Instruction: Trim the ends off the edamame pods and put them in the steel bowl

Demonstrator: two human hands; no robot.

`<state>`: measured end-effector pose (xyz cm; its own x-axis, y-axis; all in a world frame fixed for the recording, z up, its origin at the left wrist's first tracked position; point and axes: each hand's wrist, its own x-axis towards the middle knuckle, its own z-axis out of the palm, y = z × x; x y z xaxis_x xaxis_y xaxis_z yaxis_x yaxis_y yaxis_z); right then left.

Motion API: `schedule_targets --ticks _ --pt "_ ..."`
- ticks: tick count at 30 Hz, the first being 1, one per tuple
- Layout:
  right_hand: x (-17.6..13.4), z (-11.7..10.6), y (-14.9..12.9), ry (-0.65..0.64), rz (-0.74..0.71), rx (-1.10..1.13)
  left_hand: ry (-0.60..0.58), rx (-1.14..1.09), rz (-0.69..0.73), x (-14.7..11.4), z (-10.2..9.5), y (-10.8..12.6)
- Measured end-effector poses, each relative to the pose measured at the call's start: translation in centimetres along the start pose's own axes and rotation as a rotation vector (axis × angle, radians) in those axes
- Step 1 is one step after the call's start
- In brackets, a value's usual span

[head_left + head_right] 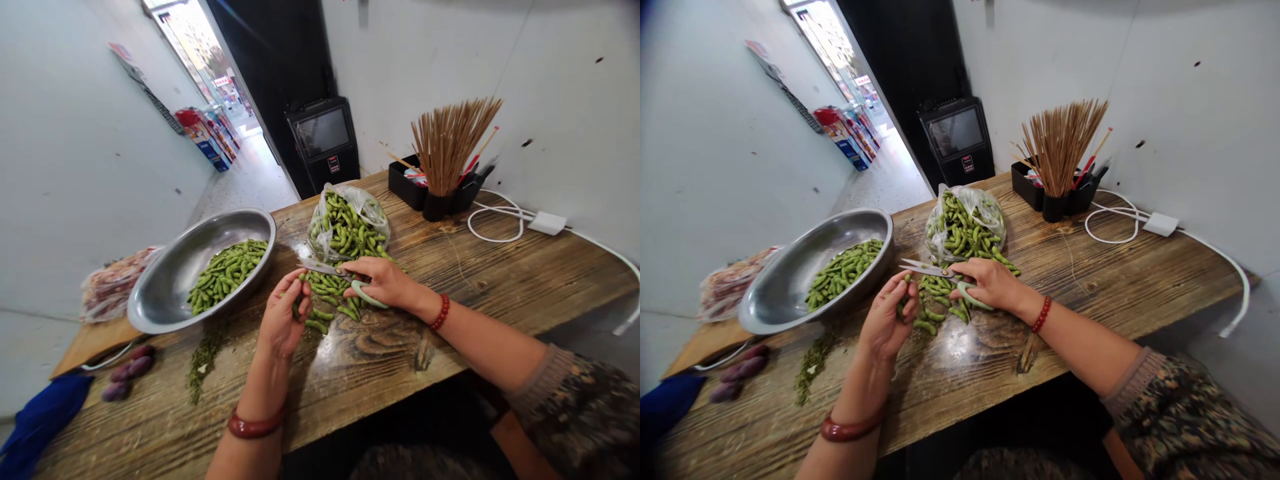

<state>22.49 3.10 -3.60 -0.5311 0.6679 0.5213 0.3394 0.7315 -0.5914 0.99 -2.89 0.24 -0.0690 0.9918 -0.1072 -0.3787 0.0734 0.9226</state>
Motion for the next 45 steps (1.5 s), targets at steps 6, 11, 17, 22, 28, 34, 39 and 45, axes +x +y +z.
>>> schedule_targets --ticks 6,11,17,22,28,34,39,45 --pt "0.1 -0.3 0.1 0.039 0.031 0.021 0.036 -0.022 -0.035 0.4 -0.6 0.4" --pt "0.1 -0.3 0.0 0.017 0.012 0.004 0.042 0.514 0.064 0.5 -0.3 -0.7" --pt "0.2 -0.4 -0.1 0.017 0.005 -0.002 -0.156 1.078 0.362 0.9 -0.9 -1.9" --pt "0.2 -0.4 -0.2 0.023 0.011 -0.008 -0.229 1.312 0.386 0.6 -0.9 -2.0" --pt "0.1 -0.1 0.3 0.036 -0.018 -0.003 -0.209 1.599 0.304 0.5 -0.8 -1.8" --pt "0.2 0.0 0.4 0.058 0.005 0.036 0.02 0.811 0.191 0.8 -0.9 -1.1" --pt "0.2 -0.1 -0.1 0.002 0.01 0.036 -0.029 0.224 -0.058 0.1 -0.2 -0.5" --pt "0.0 -0.3 -0.5 -0.084 -0.035 -0.079 -0.055 0.113 -0.067 -0.2 0.3 -0.7"
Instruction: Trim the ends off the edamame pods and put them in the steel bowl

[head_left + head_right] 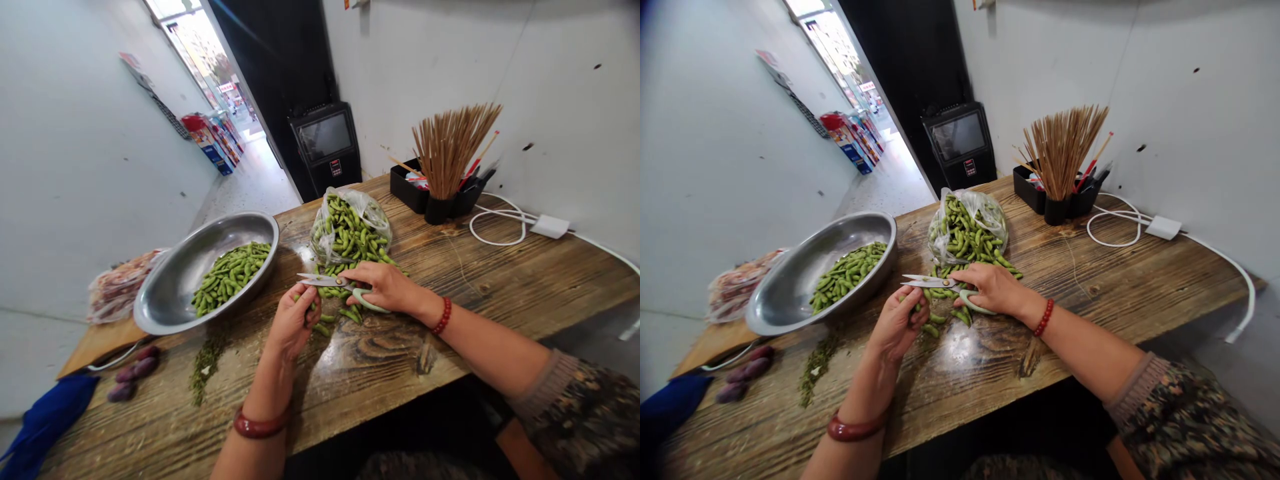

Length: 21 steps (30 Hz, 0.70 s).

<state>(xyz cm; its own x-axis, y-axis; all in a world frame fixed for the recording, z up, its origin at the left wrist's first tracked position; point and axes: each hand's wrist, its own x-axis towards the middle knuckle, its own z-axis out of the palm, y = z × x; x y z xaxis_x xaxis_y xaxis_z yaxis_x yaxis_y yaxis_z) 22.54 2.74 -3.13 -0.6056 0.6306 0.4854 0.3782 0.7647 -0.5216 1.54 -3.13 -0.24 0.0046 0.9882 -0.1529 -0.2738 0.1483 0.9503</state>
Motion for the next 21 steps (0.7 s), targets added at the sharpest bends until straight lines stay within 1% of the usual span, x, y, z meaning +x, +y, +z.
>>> schedule_targets --ticks 3,6,12,17,21 --pt "-0.08 0.09 0.1 -0.011 -0.01 -0.047 0.003 0.012 0.0 -0.04 0.06 -0.11" --pt "-0.1 0.2 0.21 -0.008 0.009 -0.028 0.014 0.011 0.018 -0.06 0.07 -0.12" --pt "0.1 0.41 0.48 0.072 0.103 0.086 0.046 -0.064 0.045 0.0 0.1 0.19" --pt "0.21 0.51 0.62 0.077 0.086 0.147 0.04 -0.101 0.051 0.03 0.09 0.4" --pt "0.15 0.48 0.56 0.064 0.073 0.143 0.047 -0.07 0.039 0.06 0.04 0.33"
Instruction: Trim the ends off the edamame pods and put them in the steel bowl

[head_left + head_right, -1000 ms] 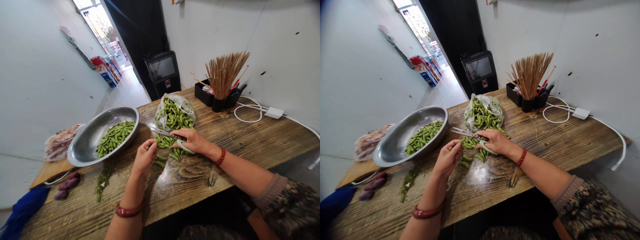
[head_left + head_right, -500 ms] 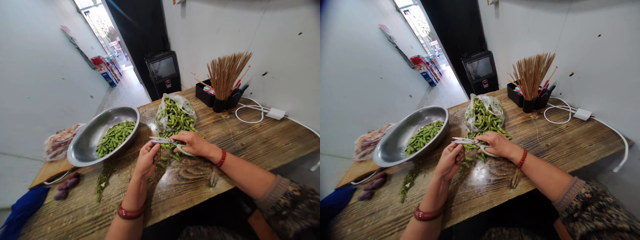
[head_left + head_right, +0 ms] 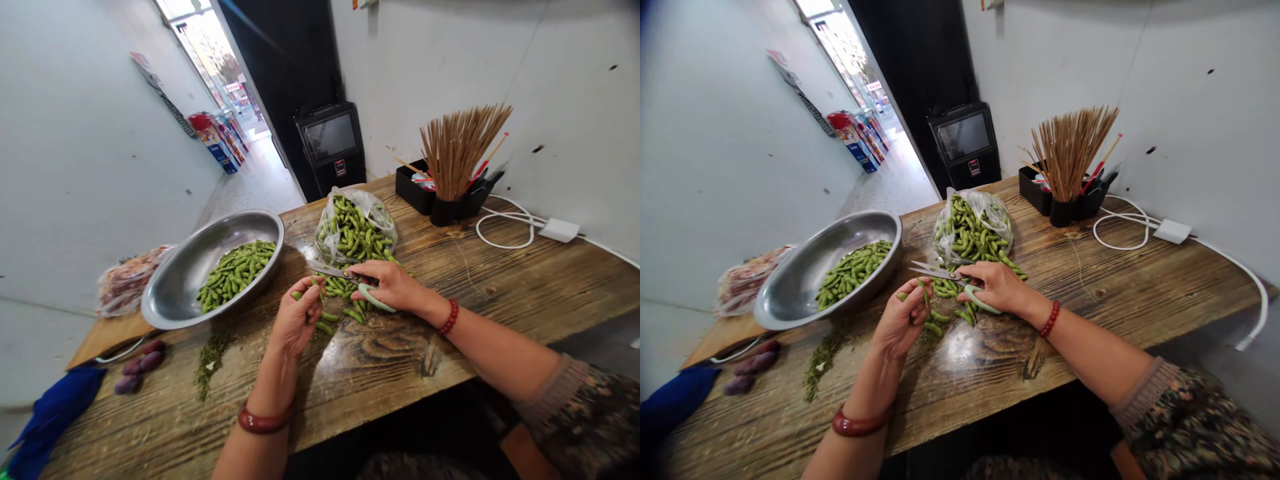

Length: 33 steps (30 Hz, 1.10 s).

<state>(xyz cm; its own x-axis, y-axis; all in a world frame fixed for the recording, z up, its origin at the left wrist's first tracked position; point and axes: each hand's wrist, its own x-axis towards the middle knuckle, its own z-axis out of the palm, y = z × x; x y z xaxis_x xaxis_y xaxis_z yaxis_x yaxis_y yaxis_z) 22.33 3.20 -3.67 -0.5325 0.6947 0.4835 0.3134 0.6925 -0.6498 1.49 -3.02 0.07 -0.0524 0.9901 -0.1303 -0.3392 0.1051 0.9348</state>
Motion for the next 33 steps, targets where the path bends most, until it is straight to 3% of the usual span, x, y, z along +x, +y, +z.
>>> schedule_targets --ticks 13,25,33 --pt "-0.2 -0.4 -0.53 -0.099 -0.064 -0.097 0.099 0.242 0.101 -0.03 -0.18 -0.65" --pt "-0.15 -0.53 -0.58 -0.116 -0.095 -0.092 0.098 0.371 0.155 -0.48 0.4 -0.19" --pt "-0.08 -0.55 -0.5 -0.118 -0.104 -0.068 0.087 0.487 0.27 -0.08 -0.08 -0.22"
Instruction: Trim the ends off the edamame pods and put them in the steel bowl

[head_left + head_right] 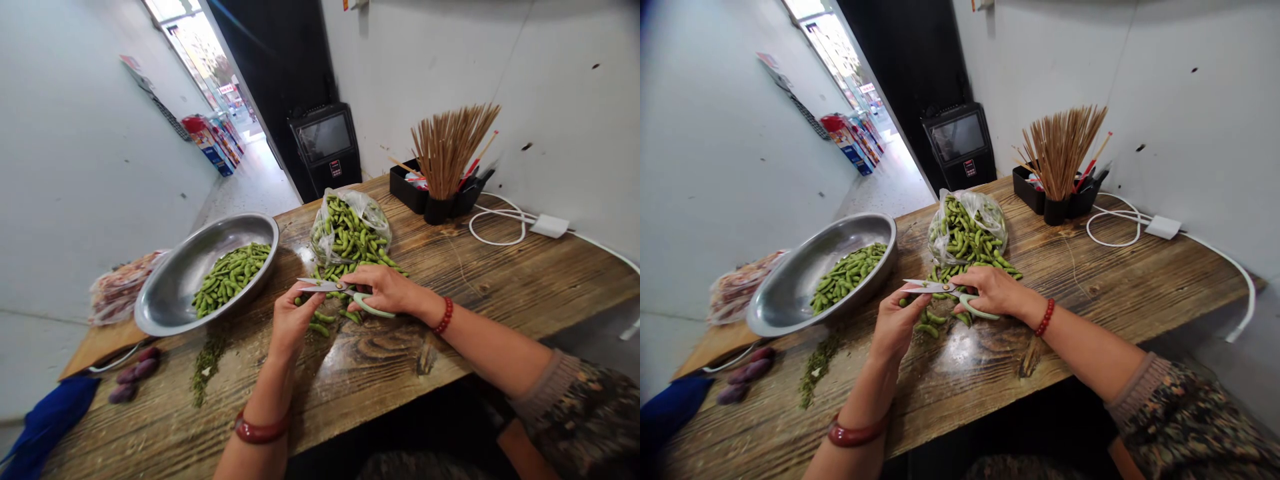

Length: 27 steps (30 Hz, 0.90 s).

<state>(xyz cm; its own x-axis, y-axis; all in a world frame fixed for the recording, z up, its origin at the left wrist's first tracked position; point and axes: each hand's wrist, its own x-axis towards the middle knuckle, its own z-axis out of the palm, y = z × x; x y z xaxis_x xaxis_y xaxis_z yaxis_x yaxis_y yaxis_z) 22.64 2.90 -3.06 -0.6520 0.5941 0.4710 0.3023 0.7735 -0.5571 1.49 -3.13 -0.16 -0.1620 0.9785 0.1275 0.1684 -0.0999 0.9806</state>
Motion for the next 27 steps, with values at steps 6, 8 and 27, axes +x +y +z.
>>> schedule_targets --ticks 6,8,27 --pt "0.12 -0.12 -0.16 -0.013 0.008 -0.007 0.01 0.035 0.019 0.1 -0.08 0.08" --pt "0.14 -0.09 -0.16 -0.015 0.009 0.004 0.035 0.037 0.012 0.14 -0.07 0.04" --pt "-0.18 0.25 -0.02 0.045 0.062 -0.074 -0.005 -0.536 -0.237 0.3 -0.14 -0.31"
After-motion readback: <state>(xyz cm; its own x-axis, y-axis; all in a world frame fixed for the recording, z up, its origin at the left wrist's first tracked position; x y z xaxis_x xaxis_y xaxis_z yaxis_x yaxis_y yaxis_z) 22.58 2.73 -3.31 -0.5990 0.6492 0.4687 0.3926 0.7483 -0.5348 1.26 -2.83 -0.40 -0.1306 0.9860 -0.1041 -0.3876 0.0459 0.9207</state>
